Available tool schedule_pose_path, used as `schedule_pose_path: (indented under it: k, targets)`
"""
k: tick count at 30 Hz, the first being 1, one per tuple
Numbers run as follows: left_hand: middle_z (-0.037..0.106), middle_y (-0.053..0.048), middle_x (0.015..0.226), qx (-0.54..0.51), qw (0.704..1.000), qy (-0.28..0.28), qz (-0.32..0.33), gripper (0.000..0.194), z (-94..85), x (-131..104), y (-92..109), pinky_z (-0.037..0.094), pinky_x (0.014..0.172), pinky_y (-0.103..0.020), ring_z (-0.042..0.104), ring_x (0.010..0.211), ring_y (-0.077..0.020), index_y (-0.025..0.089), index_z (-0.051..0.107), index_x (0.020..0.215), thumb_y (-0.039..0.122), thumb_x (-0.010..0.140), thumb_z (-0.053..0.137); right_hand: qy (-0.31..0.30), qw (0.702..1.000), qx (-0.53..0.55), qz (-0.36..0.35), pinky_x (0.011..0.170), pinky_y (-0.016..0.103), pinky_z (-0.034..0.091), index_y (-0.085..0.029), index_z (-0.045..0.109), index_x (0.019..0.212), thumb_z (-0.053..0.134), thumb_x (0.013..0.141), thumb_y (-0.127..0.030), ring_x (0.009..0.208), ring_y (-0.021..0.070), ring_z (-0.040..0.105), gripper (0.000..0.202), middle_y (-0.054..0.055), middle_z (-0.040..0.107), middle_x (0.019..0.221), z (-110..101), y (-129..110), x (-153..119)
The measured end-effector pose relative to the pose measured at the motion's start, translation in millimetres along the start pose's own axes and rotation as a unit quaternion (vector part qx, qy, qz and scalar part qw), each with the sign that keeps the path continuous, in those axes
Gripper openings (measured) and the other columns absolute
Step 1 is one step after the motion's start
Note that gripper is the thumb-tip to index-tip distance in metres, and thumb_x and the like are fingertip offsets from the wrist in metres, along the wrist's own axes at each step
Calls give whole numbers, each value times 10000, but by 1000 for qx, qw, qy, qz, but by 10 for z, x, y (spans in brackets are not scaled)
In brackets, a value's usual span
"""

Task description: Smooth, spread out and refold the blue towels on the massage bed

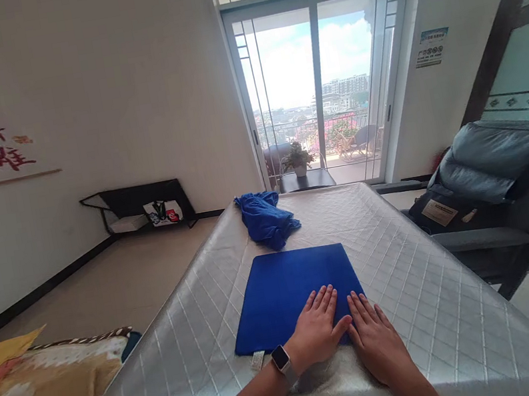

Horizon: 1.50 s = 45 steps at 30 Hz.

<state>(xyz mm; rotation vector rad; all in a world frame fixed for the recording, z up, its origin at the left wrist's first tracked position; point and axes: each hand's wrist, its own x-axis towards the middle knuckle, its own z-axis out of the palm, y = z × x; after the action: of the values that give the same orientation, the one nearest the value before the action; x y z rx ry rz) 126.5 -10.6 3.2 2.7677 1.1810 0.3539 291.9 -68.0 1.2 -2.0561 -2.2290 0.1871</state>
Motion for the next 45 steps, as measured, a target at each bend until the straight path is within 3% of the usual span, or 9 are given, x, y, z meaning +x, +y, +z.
schedule_pose_path:
  k: [7, 12, 20, 25, 32, 36, 40, 43, 45]
  targets:
    - [178, -90, 1622, 57, 985, -28, -162, 725, -196, -761, -680, 174, 1219, -448, 165, 1500, -234, 132, 192, 1565, 604, 1017, 154, -18, 1000, 6, 13, 1234, 435, 101, -140, 167, 1553, 197, 1009, -460, 1505, 195, 79, 632, 11, 83, 1612, -31, -19, 6]
    - [189, -98, 1617, 90, 971, -3, -223, 744, -216, -1081, -841, 177, 1216, -475, 162, 1499, -254, 133, 199, 1565, 625, 1007, 182, 11, 1000, 4, 9, 1233, 440, 107, -151, 201, 1555, 214, 1001, -461, 1505, 193, 88, 635, 10, 112, 1614, 60, 14, 14]
    - [207, -109, 1610, 78, 969, 12, -232, 780, -216, -1055, -769, 185, 1214, -481, 179, 1495, -267, 114, 239, 1558, 651, 992, 207, 23, 1000, -7, 8, 1228, 447, 127, -148, 229, 1558, 212, 993, -464, 1505, 199, 106, 648, 35, 173, 1620, 129, 59, 37]
    - [207, -110, 1611, 70, 969, 24, -234, 783, -189, -1069, -790, 174, 1218, -475, 174, 1497, -267, 110, 244, 1557, 651, 992, 197, -4, 999, -36, 3, 1219, 462, 158, -150, 274, 1548, 238, 982, -447, 1499, 213, 149, 640, 43, 209, 1609, 24, 63, 89]
    - [195, -94, 1619, 62, 970, 30, -234, 770, -178, -1076, -785, 171, 1220, -476, 175, 1497, -265, 124, 211, 1567, 641, 996, 196, 3, 998, -59, -11, 1216, 433, 150, -118, 249, 1551, 185, 1005, -421, 1502, 202, 147, 628, 51, 189, 1618, -251, -8, 640]
    - [196, -95, 1619, 67, 969, 21, -238, 779, -195, -1082, -782, 178, 1217, -477, 180, 1497, -264, 119, 214, 1565, 647, 993, 184, 5, 999, -49, 22, 1214, 427, 144, -84, 223, 1554, 192, 1006, -424, 1503, 223, 143, 645, 74, 184, 1623, -131, 46, 892]
    - [218, -128, 1606, 71, 966, 4, -247, 825, -230, -1068, -780, 197, 1213, -472, 205, 1488, -277, 80, 260, 1548, 674, 980, 188, 17, 999, -33, 33, 1216, 422, 136, -87, 199, 1559, 180, 1009, -435, 1505, 226, 134, 652, 64, 167, 1629, 14, 114, 927]
    - [255, -164, 1588, 75, 967, 1, -242, 855, -261, -932, -688, 224, 1203, -472, 245, 1475, -290, 60, 315, 1527, 695, 968, 195, 21, 999, -32, 28, 1216, 423, 134, -86, 207, 1557, 186, 1011, -422, 1503, 229, 145, 641, 64, 176, 1628, 34, 117, 912]
    - [275, -171, 1582, 71, 977, 9, -201, 836, -266, -733, -541, 236, 1199, -459, 251, 1475, -281, 59, 327, 1522, 677, 978, 182, 25, 999, -33, 29, 1214, 428, 137, -79, 215, 1554, 192, 1013, -411, 1500, 234, 157, 635, 74, 192, 1624, 26, 107, 905]
